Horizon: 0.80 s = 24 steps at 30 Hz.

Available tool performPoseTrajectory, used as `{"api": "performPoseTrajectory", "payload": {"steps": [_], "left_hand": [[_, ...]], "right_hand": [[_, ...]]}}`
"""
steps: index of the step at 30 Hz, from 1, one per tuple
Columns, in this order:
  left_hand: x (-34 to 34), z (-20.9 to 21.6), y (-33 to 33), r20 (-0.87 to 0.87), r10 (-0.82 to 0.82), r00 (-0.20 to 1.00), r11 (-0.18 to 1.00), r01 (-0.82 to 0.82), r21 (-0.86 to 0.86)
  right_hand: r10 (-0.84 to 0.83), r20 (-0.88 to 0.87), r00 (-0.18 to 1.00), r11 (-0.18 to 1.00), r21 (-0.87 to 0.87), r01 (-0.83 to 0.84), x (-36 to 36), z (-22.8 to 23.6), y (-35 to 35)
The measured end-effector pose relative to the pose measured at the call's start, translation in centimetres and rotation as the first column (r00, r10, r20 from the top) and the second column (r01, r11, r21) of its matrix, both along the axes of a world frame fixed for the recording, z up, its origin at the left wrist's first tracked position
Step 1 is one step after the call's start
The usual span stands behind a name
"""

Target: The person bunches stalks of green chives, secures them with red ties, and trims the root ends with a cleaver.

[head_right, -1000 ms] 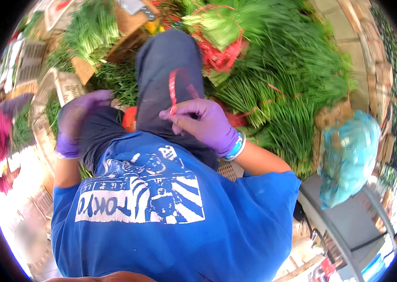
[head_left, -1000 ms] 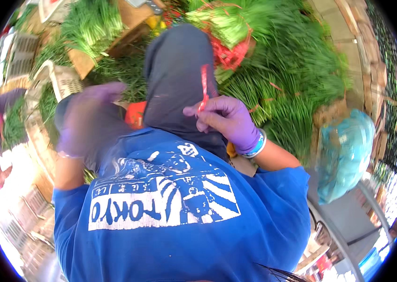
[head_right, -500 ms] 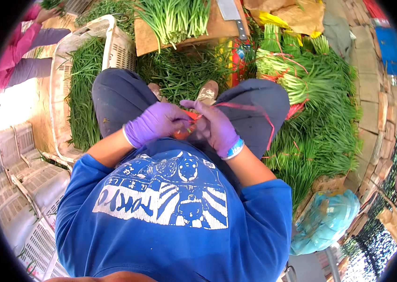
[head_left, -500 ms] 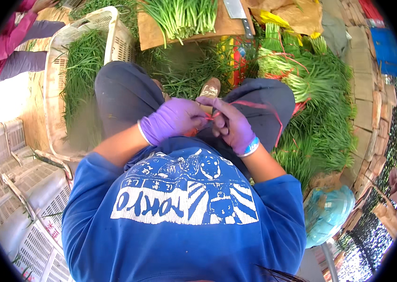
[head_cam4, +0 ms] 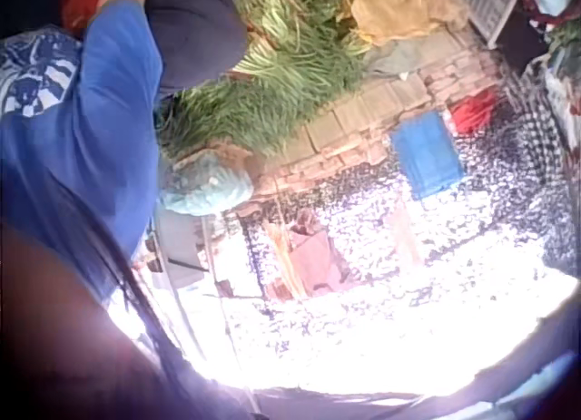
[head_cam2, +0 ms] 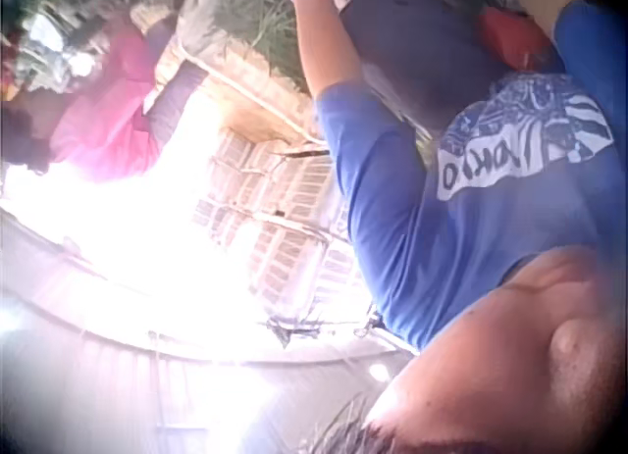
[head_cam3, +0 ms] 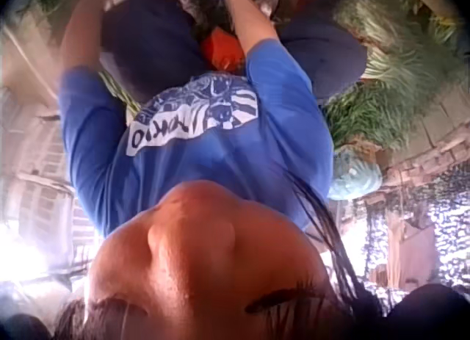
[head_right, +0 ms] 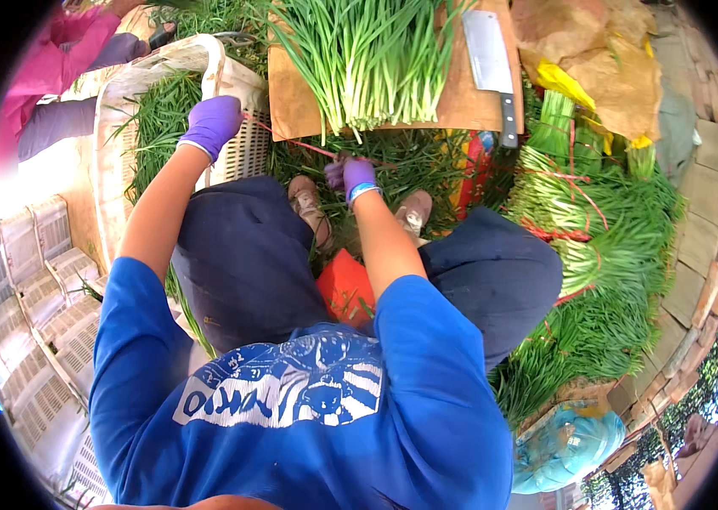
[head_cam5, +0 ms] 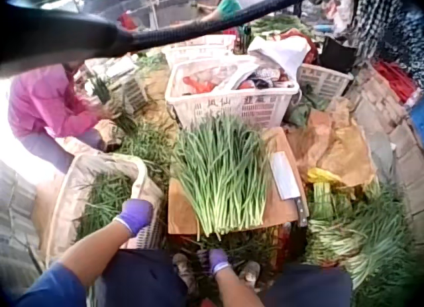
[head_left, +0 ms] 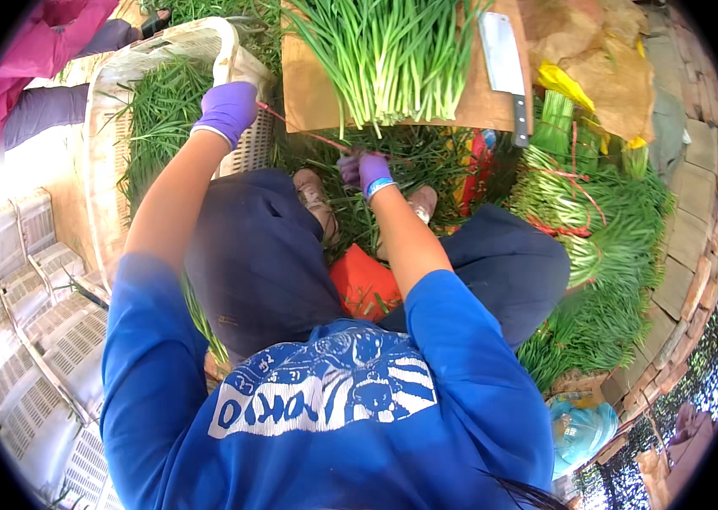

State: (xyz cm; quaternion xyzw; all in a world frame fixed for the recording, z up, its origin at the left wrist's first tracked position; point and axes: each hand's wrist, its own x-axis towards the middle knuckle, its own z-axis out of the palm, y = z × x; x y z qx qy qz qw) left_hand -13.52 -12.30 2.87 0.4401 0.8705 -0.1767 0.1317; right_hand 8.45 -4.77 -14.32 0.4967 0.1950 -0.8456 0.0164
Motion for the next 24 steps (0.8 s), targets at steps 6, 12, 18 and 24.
{"api": "performPoseTrajectory", "payload": {"steps": [6,12,18,24], "left_hand": [[0.9,-2.6,3.6,0.07,-0.004,0.998,0.996,-0.003,0.095],[1.4,-5.2,7.4,0.155,-0.026,0.988,0.987,0.001,0.163],[-1.4,-8.0,8.5,0.696,0.261,0.669,0.923,-0.385,0.024],[-1.0,-9.4,7.6,0.693,0.084,0.716,0.884,-0.375,0.28]], "right_hand": [[-0.501,-0.165,0.85,0.865,-0.103,0.49,2.5,0.5,4.2],[-0.384,0.152,0.911,0.818,0.514,0.259,5.0,5.3,7.5],[-0.369,0.526,0.766,0.566,0.781,-0.264,5.5,7.7,9.7],[-0.57,0.514,0.642,0.398,0.855,-0.332,9.5,5.7,10.3]]}}
